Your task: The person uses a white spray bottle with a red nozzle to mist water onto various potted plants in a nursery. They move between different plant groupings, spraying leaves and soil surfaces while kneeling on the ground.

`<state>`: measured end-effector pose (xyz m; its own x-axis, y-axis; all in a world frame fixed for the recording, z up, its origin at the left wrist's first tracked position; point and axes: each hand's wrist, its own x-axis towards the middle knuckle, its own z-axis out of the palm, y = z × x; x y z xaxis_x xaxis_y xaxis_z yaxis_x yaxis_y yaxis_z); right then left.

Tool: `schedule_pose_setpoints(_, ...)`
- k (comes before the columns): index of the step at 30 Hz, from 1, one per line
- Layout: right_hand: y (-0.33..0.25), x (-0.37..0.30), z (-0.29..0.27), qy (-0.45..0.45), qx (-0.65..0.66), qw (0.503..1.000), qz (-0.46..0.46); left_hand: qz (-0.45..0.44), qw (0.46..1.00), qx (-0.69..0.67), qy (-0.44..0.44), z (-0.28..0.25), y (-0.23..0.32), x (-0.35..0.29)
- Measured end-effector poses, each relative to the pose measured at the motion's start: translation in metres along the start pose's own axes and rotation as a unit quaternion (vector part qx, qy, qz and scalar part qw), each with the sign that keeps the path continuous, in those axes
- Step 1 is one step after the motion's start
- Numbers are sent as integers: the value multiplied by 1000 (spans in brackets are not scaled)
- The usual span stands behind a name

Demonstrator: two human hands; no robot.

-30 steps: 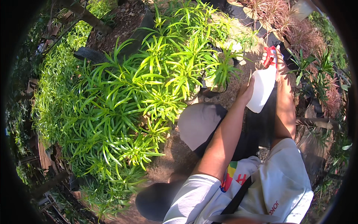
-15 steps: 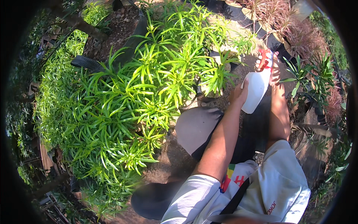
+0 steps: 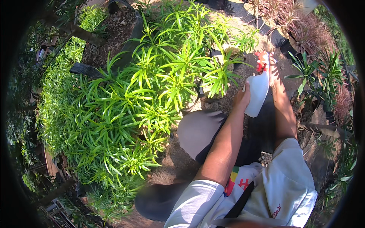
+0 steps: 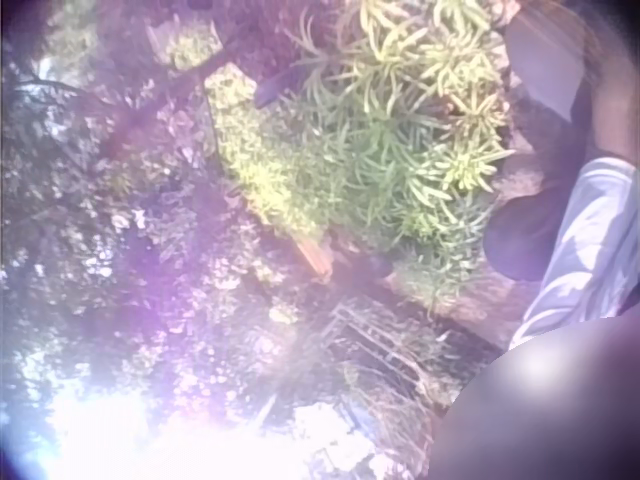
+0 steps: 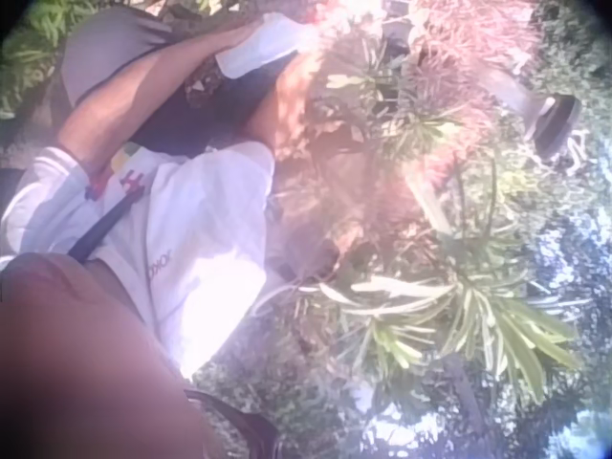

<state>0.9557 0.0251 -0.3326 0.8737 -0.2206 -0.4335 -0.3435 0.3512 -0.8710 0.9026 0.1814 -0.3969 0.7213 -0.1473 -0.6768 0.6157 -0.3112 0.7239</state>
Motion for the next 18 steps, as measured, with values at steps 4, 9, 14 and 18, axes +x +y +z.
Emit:
schedule_pose_setpoints(4,12,8,5,1,-7,1000,4,-3,1000,16,-20,-6,-10,6)
schedule_pose_setpoints(9,20,26,13,-36,-19,999,7,-40,999,22,-30,-16,-14,3)
schedule_pose_setpoints(14,14,18,25,-156,4,988,-8,-54,999,-3,-9,-12,-20,3)
schedule_pose_setpoints(18,12,-8,51,-144,-34,988,-41,-85,983,-160,-5,-5,-36,17)
